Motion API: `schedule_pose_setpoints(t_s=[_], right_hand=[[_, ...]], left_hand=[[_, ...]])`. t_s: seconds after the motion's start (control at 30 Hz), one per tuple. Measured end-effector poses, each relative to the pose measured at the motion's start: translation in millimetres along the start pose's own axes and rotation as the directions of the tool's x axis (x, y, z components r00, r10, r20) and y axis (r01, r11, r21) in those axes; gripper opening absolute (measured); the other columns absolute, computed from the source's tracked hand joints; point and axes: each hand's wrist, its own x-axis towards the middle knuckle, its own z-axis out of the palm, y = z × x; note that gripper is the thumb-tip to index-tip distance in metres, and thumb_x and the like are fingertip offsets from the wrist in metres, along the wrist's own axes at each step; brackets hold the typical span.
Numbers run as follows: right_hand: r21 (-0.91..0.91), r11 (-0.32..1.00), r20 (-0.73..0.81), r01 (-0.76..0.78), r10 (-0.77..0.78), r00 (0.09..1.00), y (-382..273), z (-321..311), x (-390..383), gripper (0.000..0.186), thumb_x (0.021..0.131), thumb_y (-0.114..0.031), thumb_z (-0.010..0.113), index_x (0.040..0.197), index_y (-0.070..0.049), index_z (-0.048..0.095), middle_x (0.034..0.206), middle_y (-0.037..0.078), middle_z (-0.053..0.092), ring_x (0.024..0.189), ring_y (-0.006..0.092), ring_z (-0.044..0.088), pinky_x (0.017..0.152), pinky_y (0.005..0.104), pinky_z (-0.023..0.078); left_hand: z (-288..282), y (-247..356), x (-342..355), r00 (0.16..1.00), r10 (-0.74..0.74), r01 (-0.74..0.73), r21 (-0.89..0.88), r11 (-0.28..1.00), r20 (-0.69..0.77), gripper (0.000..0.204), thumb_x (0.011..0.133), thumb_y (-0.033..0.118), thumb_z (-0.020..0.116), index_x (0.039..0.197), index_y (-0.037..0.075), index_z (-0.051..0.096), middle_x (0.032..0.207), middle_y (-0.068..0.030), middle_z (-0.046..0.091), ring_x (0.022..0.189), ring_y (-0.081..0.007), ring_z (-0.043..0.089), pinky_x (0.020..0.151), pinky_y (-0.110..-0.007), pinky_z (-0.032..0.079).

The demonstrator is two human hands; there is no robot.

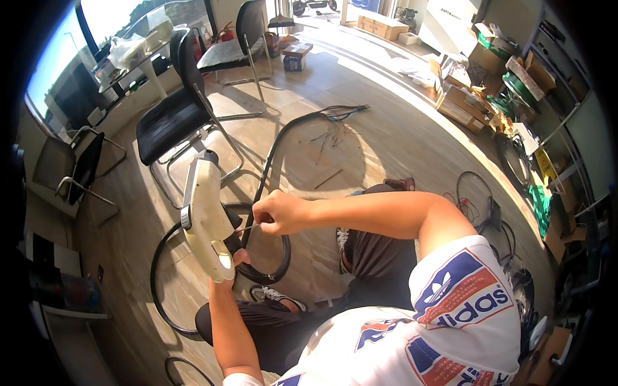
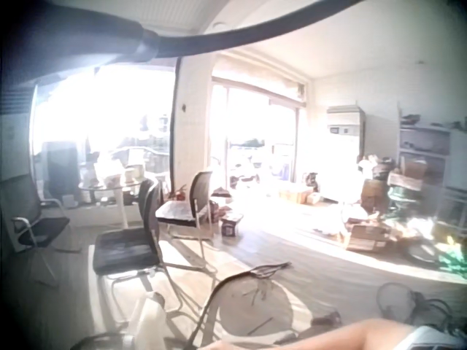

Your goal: The person uses a screwdriver to remove screws from a white charging handle while sitting on the floor, then uses a multimeter to test the internal components.

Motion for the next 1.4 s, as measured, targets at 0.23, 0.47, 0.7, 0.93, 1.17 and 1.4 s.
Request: schedule_pose_setpoints(t_s=[0.23, 0.47, 0.7, 0.93, 1.17, 1.4], right_hand=[[-0.569, 0.746, 0.161, 0.347, -0.313, 0.936, -17, -3, -4, 0.021, 0.076, -0.007, 0.067, 0.093, -0.008, 0.055, 0.078, 0.005, 0.056, 0.061, 0.0240, 0.062, 0.050, 0.0361, 0.049], [0.519, 0.774, 0.291, -0.362, 0.239, 0.927, 6, 3, -1, 0.013, 0.086, -0.007, 0.068, 0.096, -0.005, 0.060, 0.071, 0.002, 0.057, 0.056, 0.0093, 0.052, 0.046, 0.0297, 0.039], [0.280, 0.926, 0.250, -0.255, 0.186, 0.950, 8, -8, 5, 0.014, 0.081, -0.008, 0.068, 0.091, -0.006, 0.057, 0.070, 0.002, 0.055, 0.052, 0.0153, 0.054, 0.043, 0.0309, 0.039], [-0.436, 0.823, 0.147, 0.364, -0.334, 0.931, -7, 0, 0, 0.019, 0.078, -0.006, 0.068, 0.089, -0.009, 0.052, 0.072, 0.005, 0.056, 0.062, 0.0227, 0.063, 0.048, 0.0396, 0.048], [0.624, 0.623, 0.411, -0.472, 0.253, 0.876, 2, 0, 3, 0.014, 0.081, -0.003, 0.069, 0.092, -0.007, 0.060, 0.066, 0.003, 0.056, 0.052, 0.0092, 0.049, 0.043, 0.0264, 0.035], [0.504, 0.845, 0.141, -0.179, 0.124, 0.982, 10, 6, 3, 0.014, 0.081, -0.006, 0.069, 0.091, -0.007, 0.059, 0.066, 0.003, 0.055, 0.050, 0.0105, 0.048, 0.043, 0.0282, 0.037]], left_hand=[[-5, 1, -2, 0.999, 0.033, -0.032, -0.019, 0.999, 0.043, 0.066, 0.064, -0.008, 0.086, 0.124, 0.000, 0.059, 0.101, -0.0095, 0.064, 0.069, -0.0187, 0.062, 0.056, -0.032, 0.054], [-14, -9, -1, 0.994, -0.063, 0.064, -0.001, 0.998, 0.088, 0.064, 0.064, -0.006, 0.086, 0.122, -0.001, 0.060, 0.095, -0.0067, 0.062, 0.068, -0.0179, 0.062, 0.057, -0.030, 0.054], [-14, -13, 0, 0.993, -0.093, 0.088, 0.072, 0.994, 0.075, 0.070, 0.069, -0.001, 0.087, 0.132, 0.002, 0.055, 0.115, -0.0134, 0.063, 0.075, -0.0213, 0.064, 0.059, -0.034, 0.056], [-13, -11, 1, 0.999, -0.031, 0.030, 0.026, 0.999, 0.033, 0.064, 0.063, -0.004, 0.088, 0.121, -0.001, 0.060, 0.088, -0.0055, 0.060, 0.069, -0.0183, 0.062, 0.056, -0.030, 0.054], [-25, -17, 1, 0.992, -0.063, 0.061, 0.023, 0.998, 0.109, 0.066, 0.063, -0.004, 0.088, 0.122, -0.001, 0.060, 0.094, -0.0063, 0.061, 0.070, -0.0173, 0.062, 0.055, -0.030, 0.056], [-8, -6, 0, 1.000, -0.003, 0.002, 0.048, 0.999, 0.021, 0.067, 0.064, -0.003, 0.089, 0.124, 0.001, 0.059, 0.100, -0.0077, 0.062, 0.071, -0.0181, 0.062, 0.057, -0.030, 0.057]])
